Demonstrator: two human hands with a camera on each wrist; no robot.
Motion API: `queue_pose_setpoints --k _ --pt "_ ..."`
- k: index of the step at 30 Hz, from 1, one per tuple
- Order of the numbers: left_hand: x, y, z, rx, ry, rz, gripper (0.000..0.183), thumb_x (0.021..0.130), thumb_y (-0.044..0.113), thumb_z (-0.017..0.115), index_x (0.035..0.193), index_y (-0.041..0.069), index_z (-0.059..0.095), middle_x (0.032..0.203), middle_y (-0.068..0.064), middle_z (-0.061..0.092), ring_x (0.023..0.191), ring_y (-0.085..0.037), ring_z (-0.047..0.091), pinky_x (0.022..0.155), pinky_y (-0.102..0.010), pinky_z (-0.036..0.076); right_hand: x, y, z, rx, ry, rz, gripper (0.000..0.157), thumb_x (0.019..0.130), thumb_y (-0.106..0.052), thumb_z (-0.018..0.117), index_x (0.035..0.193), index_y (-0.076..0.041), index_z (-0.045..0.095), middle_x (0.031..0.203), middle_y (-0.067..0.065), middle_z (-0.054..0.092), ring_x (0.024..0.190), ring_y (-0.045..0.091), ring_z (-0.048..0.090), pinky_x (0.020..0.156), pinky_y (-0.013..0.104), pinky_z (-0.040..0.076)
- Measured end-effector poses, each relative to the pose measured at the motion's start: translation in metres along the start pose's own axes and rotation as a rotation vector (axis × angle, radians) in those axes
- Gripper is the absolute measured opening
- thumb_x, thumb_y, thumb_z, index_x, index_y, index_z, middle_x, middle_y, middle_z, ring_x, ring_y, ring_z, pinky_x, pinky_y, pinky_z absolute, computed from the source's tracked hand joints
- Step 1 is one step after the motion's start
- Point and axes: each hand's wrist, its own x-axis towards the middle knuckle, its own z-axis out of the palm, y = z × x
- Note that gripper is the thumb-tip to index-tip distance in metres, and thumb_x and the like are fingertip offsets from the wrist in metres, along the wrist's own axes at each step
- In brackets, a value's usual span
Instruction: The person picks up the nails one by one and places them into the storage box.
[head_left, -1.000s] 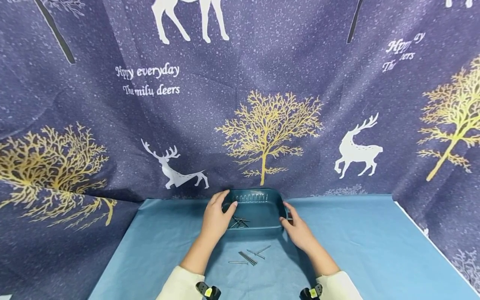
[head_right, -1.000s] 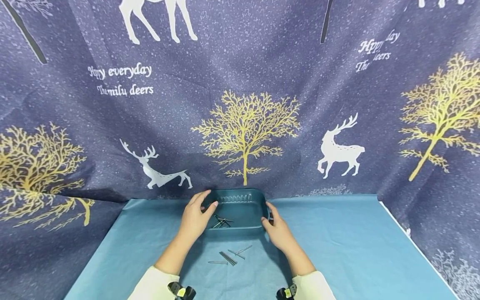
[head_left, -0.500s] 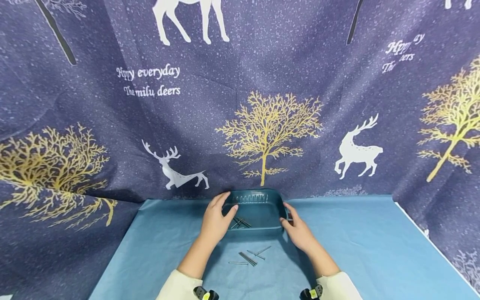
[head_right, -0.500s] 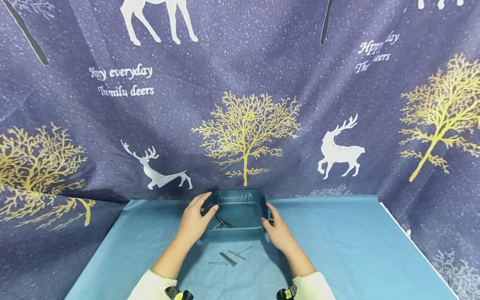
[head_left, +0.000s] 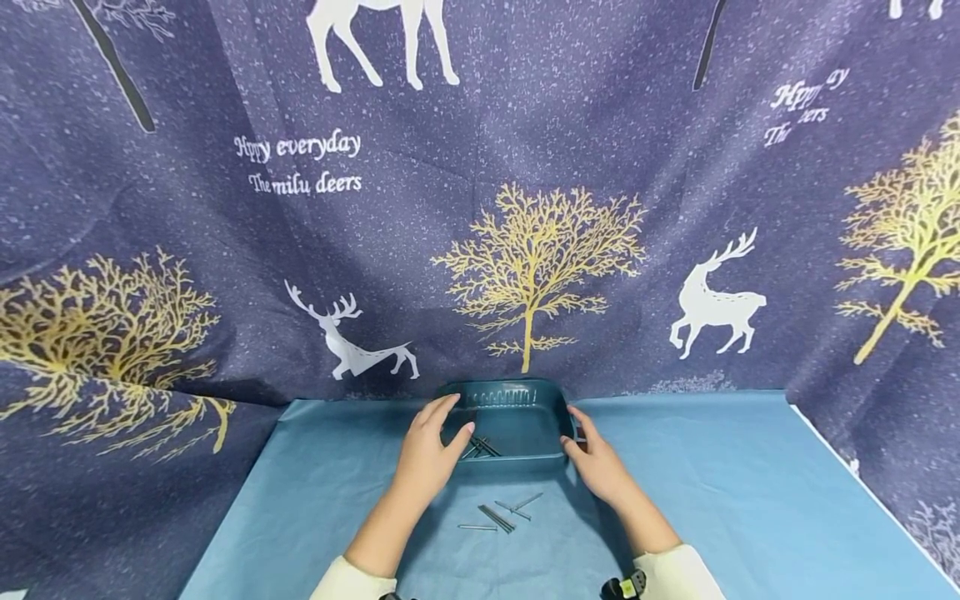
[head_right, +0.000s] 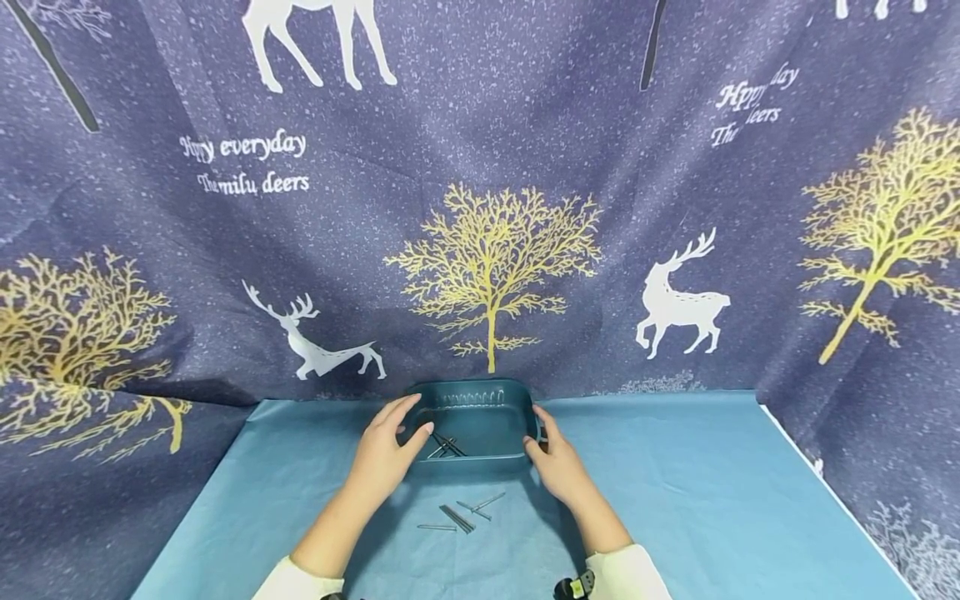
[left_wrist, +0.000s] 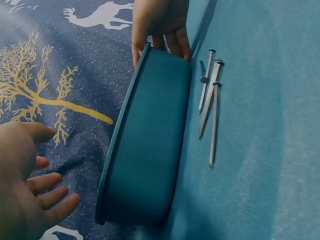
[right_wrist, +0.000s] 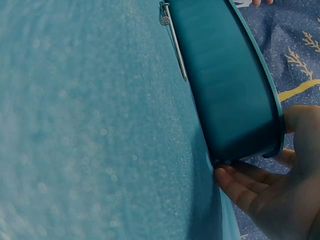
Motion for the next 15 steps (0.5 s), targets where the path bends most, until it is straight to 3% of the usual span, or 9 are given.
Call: queue_pose_setpoints --k 10,15 --pt "-0.017 -0.004 -0.001 -0.020 0.003 0.023 0.056 0.096 0.041 0.069 0.147 0.023 0.053 0.149 -0.007 0.053 0.139 -0.034 0.049 0.108 -0.058 0.045 -0.002 -0.002 -0.001 0.004 -0.003 0.000 0.060 0.106 -0.027 0.050 0.161 -0.018 0.026 0.145 0.033 0.050 0.125 0.042 0.061 0.104 0.061 0.045" --pt "-0.023 -0.005 0.000 -0.001 0.019 0.040 0.055 0.095 0.039 0.070 0.145 0.022 0.055 0.146 -0.007 0.056 0.130 -0.032 0.056 0.102 -0.054 0.050 -0.002 -0.002 -0.002 -0.002 -0.005 0.009 0.061 0.106 -0.028 0.050 0.161 -0.019 0.025 0.146 0.032 0.049 0.126 0.042 0.060 0.104 0.061 0.045"
